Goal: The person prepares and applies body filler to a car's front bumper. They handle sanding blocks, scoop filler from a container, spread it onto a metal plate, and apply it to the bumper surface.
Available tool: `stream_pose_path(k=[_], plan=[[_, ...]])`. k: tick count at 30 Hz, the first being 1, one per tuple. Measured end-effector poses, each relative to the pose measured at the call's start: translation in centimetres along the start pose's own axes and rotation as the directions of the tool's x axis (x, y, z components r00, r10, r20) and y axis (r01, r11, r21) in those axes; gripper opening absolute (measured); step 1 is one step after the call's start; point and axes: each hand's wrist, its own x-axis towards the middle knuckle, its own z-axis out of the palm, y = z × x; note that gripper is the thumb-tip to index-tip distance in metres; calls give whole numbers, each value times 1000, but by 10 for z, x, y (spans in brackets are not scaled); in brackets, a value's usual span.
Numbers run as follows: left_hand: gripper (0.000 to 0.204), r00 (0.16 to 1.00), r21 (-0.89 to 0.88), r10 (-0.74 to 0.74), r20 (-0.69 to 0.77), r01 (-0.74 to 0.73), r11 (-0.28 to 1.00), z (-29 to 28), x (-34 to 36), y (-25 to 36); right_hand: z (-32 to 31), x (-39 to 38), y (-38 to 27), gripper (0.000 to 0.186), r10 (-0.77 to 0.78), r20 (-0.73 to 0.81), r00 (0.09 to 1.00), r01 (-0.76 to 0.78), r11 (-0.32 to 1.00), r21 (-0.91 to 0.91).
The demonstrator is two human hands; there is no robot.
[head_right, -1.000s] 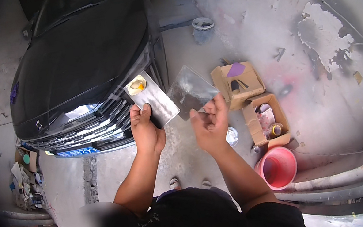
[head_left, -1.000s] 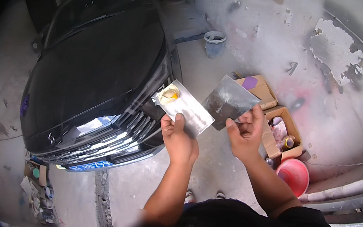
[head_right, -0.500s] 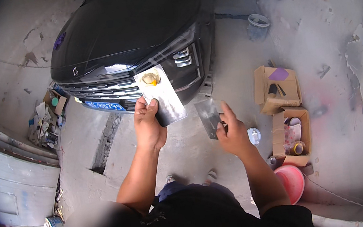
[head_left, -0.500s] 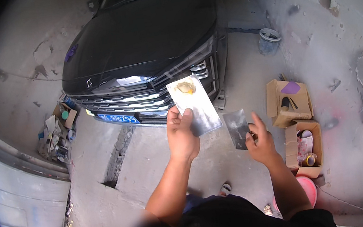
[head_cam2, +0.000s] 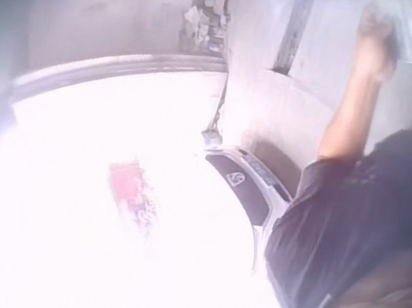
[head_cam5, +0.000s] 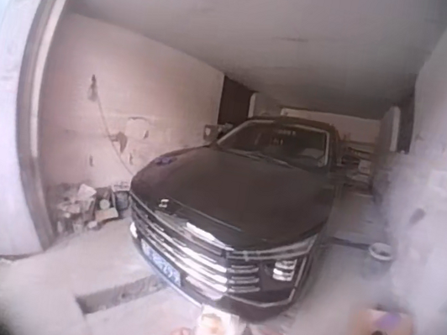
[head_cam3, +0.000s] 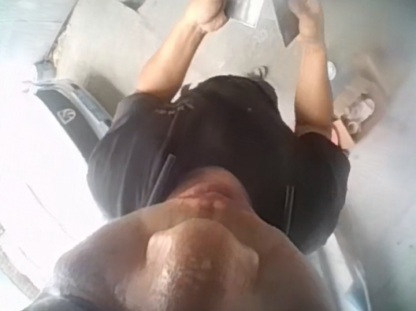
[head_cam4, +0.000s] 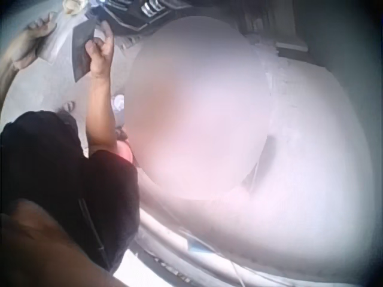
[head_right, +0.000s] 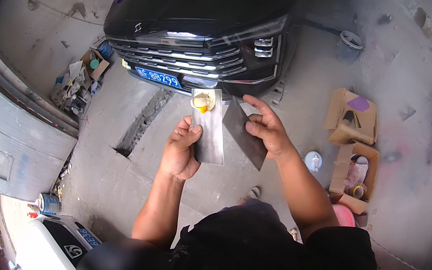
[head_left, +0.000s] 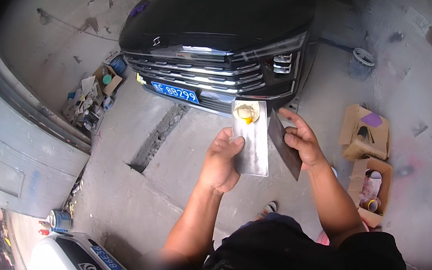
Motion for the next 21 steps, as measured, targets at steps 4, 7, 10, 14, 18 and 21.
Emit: stream_pose_path(k=[4, 7, 10, 14, 18, 21], plan=[[24, 958, 80, 266, -108, -258, 963, -30, -73, 20, 36, -33, 24, 66, 19, -32, 999, -18, 1000, 19], [33, 875, 70, 441, -198, -436, 897, -43, -125, 23, 87, -81, 31, 69, 10, 39, 999, -5, 994, -110], [43, 821, 63, 525, -225, -526, 848, -45, -171, 31, 128, -100, 55, 70, 37, 202, 979, 29, 950, -312], [44, 805, 61, 567, -175, -566, 822, -50, -217, 41, 170, -97, 71, 70, 97, 298, 950, 0, 951, -308], [44, 840, 123, 532, -105, -520, 845, -65, -250, 43, 209, -85, 74, 70, 110, 380, 918, 19, 947, -320], [43, 865, 216, 497, -63, -475, 853, -77, -270, 52, 224, -80, 78, 71, 134, 439, 889, 23, 943, -333]])
